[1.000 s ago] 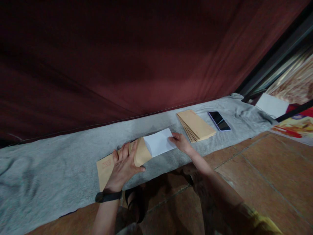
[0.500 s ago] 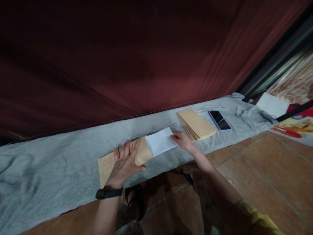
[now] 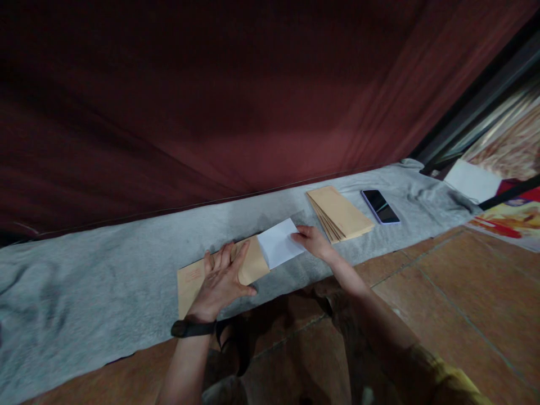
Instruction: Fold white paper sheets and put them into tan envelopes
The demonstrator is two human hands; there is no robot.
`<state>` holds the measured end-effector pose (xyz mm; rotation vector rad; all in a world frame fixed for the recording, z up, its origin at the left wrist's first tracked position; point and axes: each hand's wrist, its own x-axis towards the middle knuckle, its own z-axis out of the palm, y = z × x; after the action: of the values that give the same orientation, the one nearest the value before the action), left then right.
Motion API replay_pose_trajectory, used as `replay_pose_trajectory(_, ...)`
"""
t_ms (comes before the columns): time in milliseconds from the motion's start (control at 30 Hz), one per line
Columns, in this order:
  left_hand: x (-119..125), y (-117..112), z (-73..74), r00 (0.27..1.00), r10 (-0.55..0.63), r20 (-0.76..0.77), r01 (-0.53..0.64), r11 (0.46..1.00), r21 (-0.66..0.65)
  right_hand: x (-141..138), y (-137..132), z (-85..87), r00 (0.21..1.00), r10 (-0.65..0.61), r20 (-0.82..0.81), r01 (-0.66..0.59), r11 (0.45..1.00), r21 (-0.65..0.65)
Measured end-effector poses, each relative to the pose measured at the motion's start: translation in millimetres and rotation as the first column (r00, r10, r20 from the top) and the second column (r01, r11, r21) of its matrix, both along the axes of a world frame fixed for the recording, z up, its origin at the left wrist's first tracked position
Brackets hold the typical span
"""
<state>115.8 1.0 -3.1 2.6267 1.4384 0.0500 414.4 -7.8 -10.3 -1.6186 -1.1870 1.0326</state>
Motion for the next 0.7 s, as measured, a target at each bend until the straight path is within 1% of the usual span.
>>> replay_pose_trajectory(100,6,-3,1.5,1.000,0.003,0.003,-0.003,1.000,-0.021,-7,-2,-3.5,0.991,0.104,-0.080,-0.103,0.995,0.012)
replay_pose_trajectory(233,17,-6,5.7,1.000,0.006,-0.019,-0.007,0.999,-0.053,-11,-7,-8.7,0.991,0.098,-0.096,-0.103,0.993,-0.049)
replay_pose_trajectory(333,22,-7,5.9,1.000,0.001,-0.022,-0.003,0.998,-0.056,-10,-10,-11.7,0.983,0.129,-0.130,-0.137,0.989,-0.053)
replay_pose_trajectory(467,26,-8,2.2,1.000,-0.004,-0.021,0.004,0.999,-0.040,-9,-11,-14.6,0.981,0.152,-0.123,-0.160,0.985,-0.063)
replay_pose_trajectory(567,28,-8,-1.1,1.000,-0.013,-0.006,0.012,0.998,-0.059,-5,-13,-17.8,0.982,0.163,-0.094,-0.171,0.982,-0.084)
replay_pose_trajectory(700,31,-9,-5.9,0.999,-0.030,0.030,0.032,0.997,-0.071,6,-16,-22.5,0.982,0.155,-0.111,-0.172,0.971,-0.165)
